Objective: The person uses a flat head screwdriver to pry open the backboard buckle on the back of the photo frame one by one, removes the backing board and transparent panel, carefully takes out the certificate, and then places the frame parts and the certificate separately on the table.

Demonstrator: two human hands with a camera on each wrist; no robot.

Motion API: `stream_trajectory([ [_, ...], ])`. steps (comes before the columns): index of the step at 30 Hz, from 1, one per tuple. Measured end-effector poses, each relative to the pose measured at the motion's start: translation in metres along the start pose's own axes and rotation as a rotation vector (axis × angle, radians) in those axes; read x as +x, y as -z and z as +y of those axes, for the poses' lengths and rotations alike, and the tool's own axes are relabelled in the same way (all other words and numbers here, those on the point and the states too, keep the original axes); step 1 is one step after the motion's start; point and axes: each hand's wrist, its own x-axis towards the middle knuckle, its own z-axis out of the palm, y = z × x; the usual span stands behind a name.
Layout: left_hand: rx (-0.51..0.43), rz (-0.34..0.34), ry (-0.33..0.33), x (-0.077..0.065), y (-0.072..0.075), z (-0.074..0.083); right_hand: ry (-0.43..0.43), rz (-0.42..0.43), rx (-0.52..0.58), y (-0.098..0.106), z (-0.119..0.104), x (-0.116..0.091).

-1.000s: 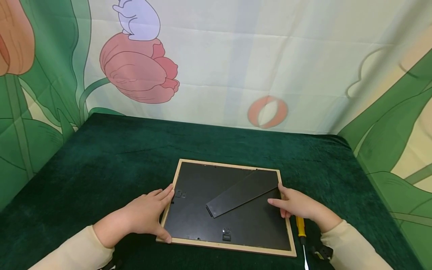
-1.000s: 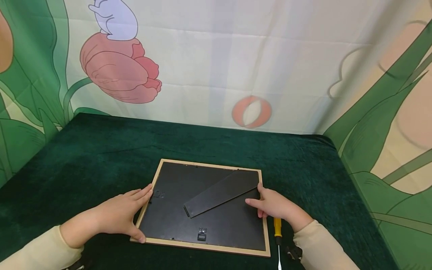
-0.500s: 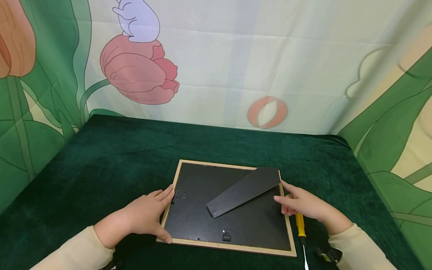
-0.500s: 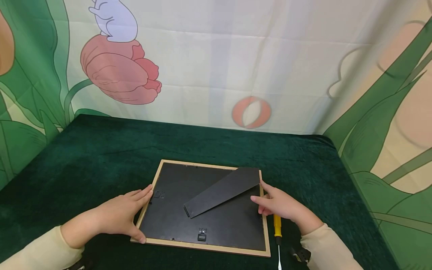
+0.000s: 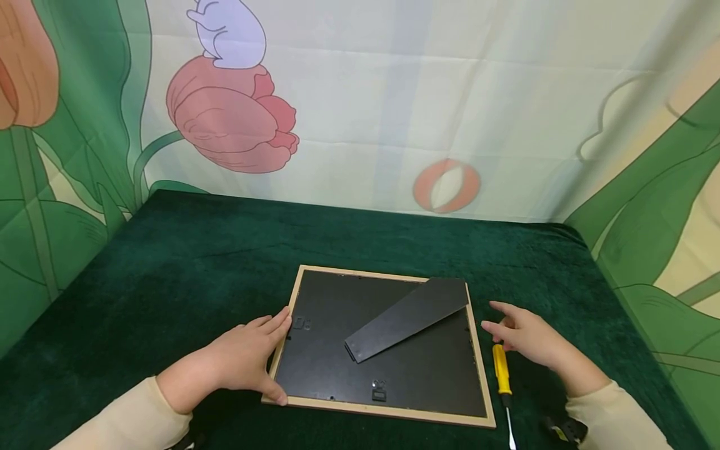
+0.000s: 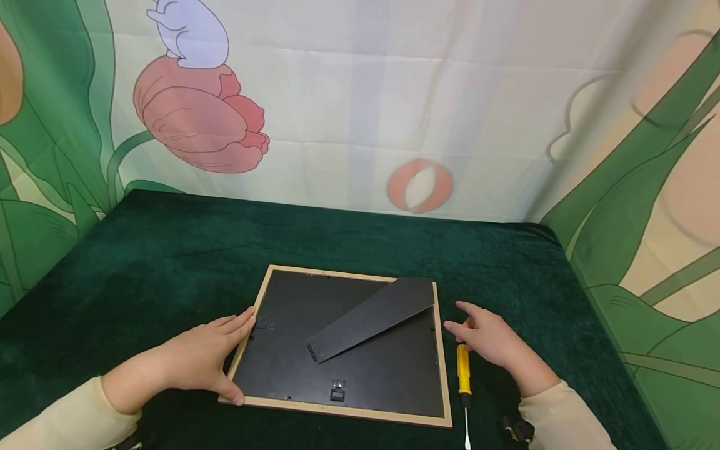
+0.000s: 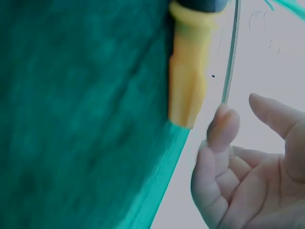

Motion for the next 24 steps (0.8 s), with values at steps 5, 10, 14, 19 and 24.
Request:
stream_trajectory([
  [5, -0.007, 0.0, 0.003, 0.0, 0.001, 0.001, -0.084, -0.04, -0.155, -0.002, 0.001, -0.005],
  [10, -0.008, 0.006, -0.004, 0.0, 0.0, 0.0, -0.148, -0.096, -0.257, -0.009, 0.002, -0.006],
  [14, -0.01, 0.008, -0.004, -0.001, 0.0, 0.0, -0.125, -0.118, -0.268, -0.01, 0.003, -0.006],
  [19, -0.015, 0.006, -0.002, -0.001, -0.001, 0.0, -0.062, -0.139, -0.166, -0.002, 0.005, -0.007],
  [24, -0.002, 0.011, -0.012, 0.0, -0.001, -0.001, 0.037, -0.163, -0.012, 0.013, 0.004, -0.014],
])
